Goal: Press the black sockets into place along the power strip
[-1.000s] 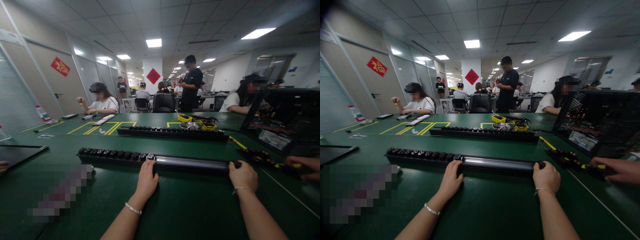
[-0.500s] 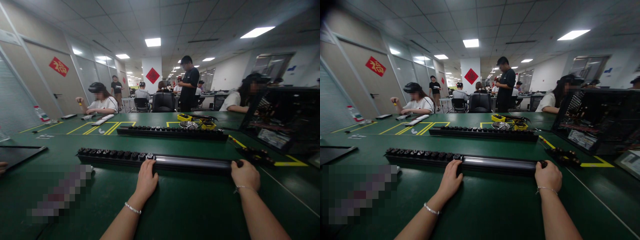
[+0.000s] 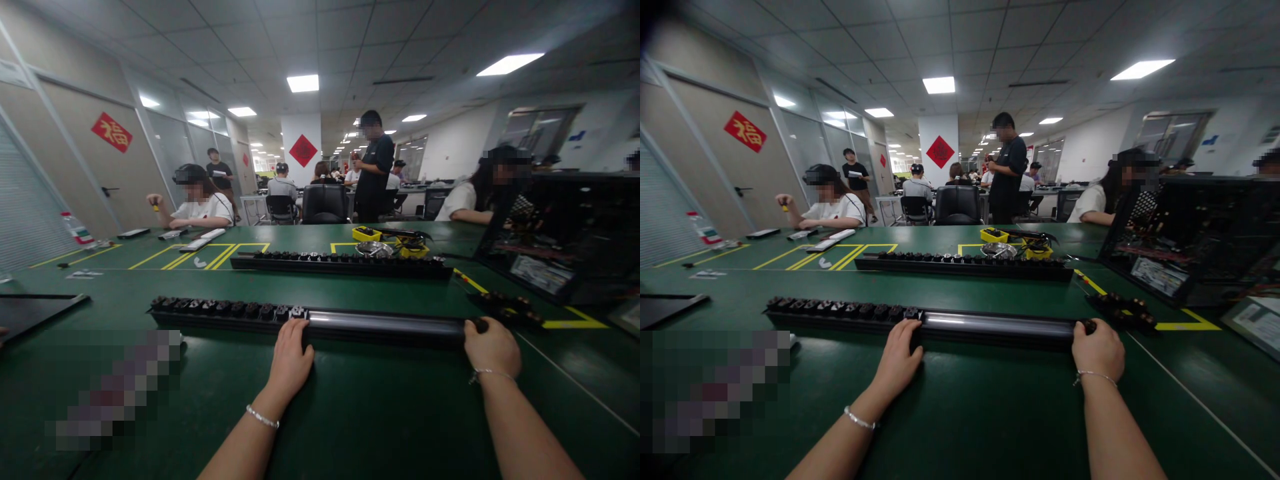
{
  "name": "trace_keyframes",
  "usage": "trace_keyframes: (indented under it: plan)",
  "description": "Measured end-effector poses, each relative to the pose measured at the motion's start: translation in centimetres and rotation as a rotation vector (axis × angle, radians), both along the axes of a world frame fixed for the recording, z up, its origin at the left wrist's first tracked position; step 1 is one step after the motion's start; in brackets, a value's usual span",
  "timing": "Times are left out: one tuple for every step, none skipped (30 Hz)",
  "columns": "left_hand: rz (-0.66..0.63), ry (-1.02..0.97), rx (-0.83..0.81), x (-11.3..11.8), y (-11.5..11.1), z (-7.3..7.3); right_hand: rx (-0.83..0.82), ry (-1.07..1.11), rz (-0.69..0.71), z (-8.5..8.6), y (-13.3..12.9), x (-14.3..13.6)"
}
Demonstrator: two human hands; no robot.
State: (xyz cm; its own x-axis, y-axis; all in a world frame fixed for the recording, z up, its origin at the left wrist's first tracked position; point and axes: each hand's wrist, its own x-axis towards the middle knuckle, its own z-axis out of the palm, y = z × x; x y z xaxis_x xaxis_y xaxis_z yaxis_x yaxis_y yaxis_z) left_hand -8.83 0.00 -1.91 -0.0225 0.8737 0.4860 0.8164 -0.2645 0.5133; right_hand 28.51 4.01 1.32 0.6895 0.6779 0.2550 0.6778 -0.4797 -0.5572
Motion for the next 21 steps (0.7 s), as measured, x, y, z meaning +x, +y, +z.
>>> trace_keyframes:
  plan:
    - [0.0,0.002,0.001,-0.01,0.0,0.0,0.003,-0.001,0.004,0.0,-0.01,0.0]
    - [0.0,0.003,0.006,-0.01,0.01,0.01,0.008,-0.006,0.01,-0.02,-0.01,0.02]
    - [-0.002,0.004,0.012,0.0,0.01,0.03,0.014,-0.015,0.015,-0.07,-0.01,0.05]
    - [-0.003,0.003,0.02,0.01,0.01,0.04,0.021,-0.025,0.018,-0.11,0.0,0.09]
    - [-0.004,0.002,0.026,0.02,0.0,0.06,0.026,-0.034,0.02,-0.15,0.01,0.13]
    - [-0.004,0.002,0.028,0.04,-0.01,0.09,0.027,-0.04,0.018,-0.18,0.02,0.18]
    - [-0.002,0.001,0.027,0.07,-0.02,0.11,0.023,-0.041,0.013,-0.19,0.03,0.22]
    - [0.001,0.002,0.025,0.08,-0.03,0.13,0.016,-0.036,0.009,-0.18,0.03,0.28]
    - [0.003,0.003,0.022,0.1,-0.04,0.14,0.008,-0.028,0.005,-0.16,0.03,0.34]
    - [0.005,0.004,0.021,0.1,-0.04,0.15,0.001,-0.02,0.002,-0.13,0.03,0.4]
    - [0.008,0.006,0.021,0.1,-0.04,0.14,-0.004,-0.015,0.0,-0.1,0.03,0.47]
    - [0.009,0.008,0.021,0.09,-0.03,0.12,-0.004,-0.011,0.0,-0.08,0.04,0.55]
    - [0.008,0.011,0.019,0.07,-0.02,0.09,-0.001,-0.009,-0.001,-0.07,0.05,0.62]
    - [0.007,0.013,0.016,0.05,0.0,0.05,0.002,-0.006,-0.001,-0.07,0.07,0.68]
    - [0.006,0.015,0.012,0.02,0.02,0.01,0.004,-0.001,-0.003,-0.07,0.09,0.73]
    - [0.006,0.016,0.008,0.0,0.04,-0.02,0.001,0.007,-0.003,-0.06,0.11,0.77]
    - [0.006,0.016,0.004,-0.02,0.05,-0.05,-0.004,0.015,-0.005,-0.05,0.12,0.78]
    - [0.005,0.015,0.0,-0.03,0.06,-0.06,-0.011,0.023,-0.008,-0.02,0.13,0.79]
    - [0.005,0.014,-0.004,-0.04,0.05,-0.05,-0.019,0.031,-0.012,0.03,0.12,0.77]
    - [0.005,0.013,-0.007,-0.03,0.03,-0.02,-0.024,0.038,-0.017,0.11,0.09,0.74]
    - [0.004,0.012,-0.009,-0.03,0.0,0.02,-0.027,0.042,-0.02,0.22,0.04,0.7]
